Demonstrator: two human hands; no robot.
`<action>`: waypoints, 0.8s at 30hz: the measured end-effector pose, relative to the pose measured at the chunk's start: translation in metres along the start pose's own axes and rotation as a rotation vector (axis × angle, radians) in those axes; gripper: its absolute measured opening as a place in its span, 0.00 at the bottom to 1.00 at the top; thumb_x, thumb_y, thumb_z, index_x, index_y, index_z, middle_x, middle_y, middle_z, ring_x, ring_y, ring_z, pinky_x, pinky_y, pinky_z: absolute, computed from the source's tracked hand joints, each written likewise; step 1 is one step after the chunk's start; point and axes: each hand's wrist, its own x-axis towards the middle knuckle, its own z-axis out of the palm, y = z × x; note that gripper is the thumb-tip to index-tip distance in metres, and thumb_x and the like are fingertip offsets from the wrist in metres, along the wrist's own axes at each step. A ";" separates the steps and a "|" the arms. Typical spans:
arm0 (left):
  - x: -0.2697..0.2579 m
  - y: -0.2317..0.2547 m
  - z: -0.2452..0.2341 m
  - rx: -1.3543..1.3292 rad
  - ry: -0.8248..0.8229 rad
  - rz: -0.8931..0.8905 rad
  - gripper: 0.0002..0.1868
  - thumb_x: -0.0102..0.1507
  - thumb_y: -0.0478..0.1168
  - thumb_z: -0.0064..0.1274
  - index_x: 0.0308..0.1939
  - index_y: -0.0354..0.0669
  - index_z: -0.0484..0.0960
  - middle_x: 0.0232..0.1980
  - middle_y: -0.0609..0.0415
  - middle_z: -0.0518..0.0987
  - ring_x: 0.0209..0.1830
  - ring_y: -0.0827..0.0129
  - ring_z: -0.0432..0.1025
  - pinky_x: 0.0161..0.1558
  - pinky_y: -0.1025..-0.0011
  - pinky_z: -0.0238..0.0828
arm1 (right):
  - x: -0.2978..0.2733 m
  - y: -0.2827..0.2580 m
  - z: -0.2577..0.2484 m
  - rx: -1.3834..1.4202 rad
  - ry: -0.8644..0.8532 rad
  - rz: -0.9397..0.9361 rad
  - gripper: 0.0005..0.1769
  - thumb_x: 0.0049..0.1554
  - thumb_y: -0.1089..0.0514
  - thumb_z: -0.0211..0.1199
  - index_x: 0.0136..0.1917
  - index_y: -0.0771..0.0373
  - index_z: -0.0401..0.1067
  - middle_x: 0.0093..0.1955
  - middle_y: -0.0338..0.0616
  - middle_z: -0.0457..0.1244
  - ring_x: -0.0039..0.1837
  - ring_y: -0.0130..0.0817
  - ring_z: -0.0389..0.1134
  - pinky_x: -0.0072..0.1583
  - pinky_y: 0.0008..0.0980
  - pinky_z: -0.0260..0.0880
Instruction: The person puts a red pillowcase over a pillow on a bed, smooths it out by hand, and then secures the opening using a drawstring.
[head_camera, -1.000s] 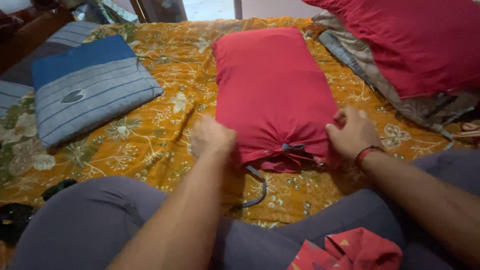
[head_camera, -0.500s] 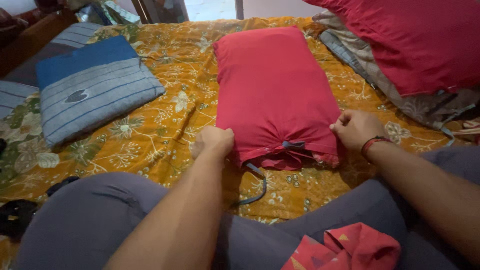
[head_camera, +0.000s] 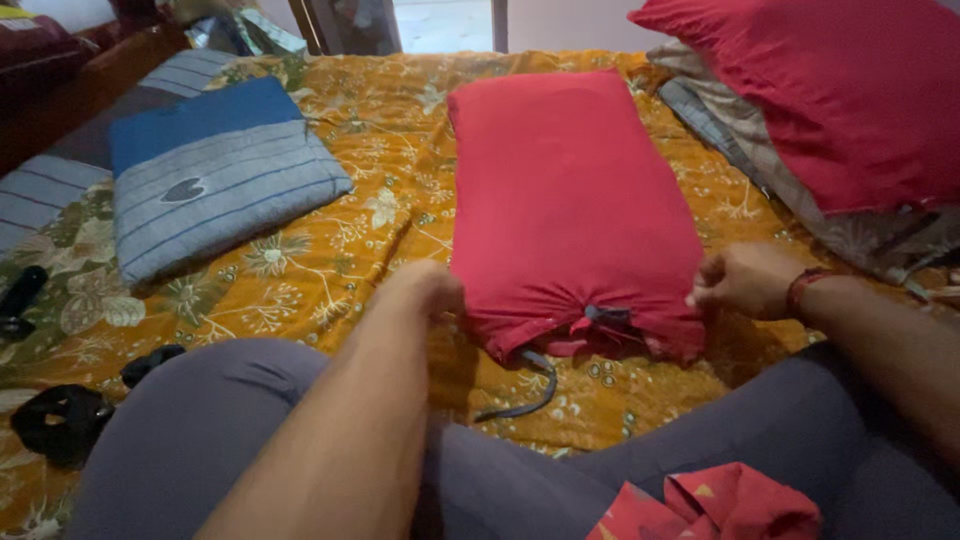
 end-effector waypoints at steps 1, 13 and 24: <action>0.003 -0.004 0.002 -0.026 0.031 -0.011 0.22 0.59 0.46 0.56 0.57 0.46 0.85 0.65 0.47 0.81 0.65 0.56 0.75 0.61 0.59 0.74 | -0.001 0.002 0.004 0.099 0.101 -0.029 0.18 0.53 0.40 0.68 0.43 0.56 0.81 0.40 0.44 0.73 0.46 0.37 0.72 0.50 0.39 0.69; -0.006 0.027 0.037 -0.301 0.518 0.569 0.13 0.52 0.40 0.63 0.41 0.52 0.87 0.50 0.46 0.80 0.54 0.48 0.75 0.53 0.53 0.72 | 0.002 -0.040 0.003 0.319 0.687 -0.321 0.20 0.51 0.48 0.71 0.53 0.60 0.78 0.53 0.47 0.68 0.52 0.41 0.71 0.55 0.39 0.71; 0.018 0.036 0.045 -0.263 0.510 0.492 0.12 0.63 0.39 0.46 0.40 0.47 0.87 0.45 0.37 0.83 0.50 0.39 0.76 0.52 0.46 0.72 | 0.026 -0.045 -0.001 0.218 0.480 -0.267 0.13 0.56 0.51 0.67 0.52 0.58 0.80 0.51 0.46 0.71 0.53 0.41 0.72 0.56 0.41 0.71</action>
